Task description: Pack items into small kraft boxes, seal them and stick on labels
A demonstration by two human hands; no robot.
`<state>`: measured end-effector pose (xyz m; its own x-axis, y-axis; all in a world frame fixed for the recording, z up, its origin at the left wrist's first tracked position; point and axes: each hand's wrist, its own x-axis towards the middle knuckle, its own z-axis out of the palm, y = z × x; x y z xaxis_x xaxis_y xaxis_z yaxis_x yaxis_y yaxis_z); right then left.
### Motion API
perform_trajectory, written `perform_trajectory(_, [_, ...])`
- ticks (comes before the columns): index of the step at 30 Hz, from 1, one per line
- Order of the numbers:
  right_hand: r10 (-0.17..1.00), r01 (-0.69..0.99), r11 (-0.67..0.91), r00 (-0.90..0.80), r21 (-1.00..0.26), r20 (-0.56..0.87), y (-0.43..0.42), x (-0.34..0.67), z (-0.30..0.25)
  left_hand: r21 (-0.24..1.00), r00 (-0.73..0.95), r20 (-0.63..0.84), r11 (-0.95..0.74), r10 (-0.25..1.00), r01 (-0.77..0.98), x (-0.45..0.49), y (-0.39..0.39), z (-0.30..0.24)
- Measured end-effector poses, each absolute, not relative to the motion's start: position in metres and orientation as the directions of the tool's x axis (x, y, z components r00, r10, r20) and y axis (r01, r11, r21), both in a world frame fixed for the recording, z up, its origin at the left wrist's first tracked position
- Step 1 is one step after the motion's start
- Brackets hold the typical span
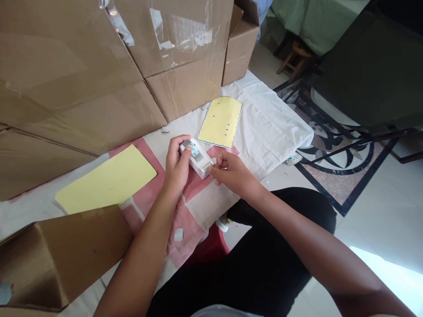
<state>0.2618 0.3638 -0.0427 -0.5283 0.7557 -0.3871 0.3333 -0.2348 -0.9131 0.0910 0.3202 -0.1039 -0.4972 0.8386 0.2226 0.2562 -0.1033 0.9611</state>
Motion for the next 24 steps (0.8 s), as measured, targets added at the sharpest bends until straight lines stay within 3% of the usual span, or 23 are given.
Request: perform_trajectory(24, [0.752, 0.292, -0.296, -0.515, -0.909, -0.411, 0.365, 0.261, -0.026, 0.944, -0.492, 0.25, -0.096, 0.834, 0.317, 0.091, 0.321, -0.104])
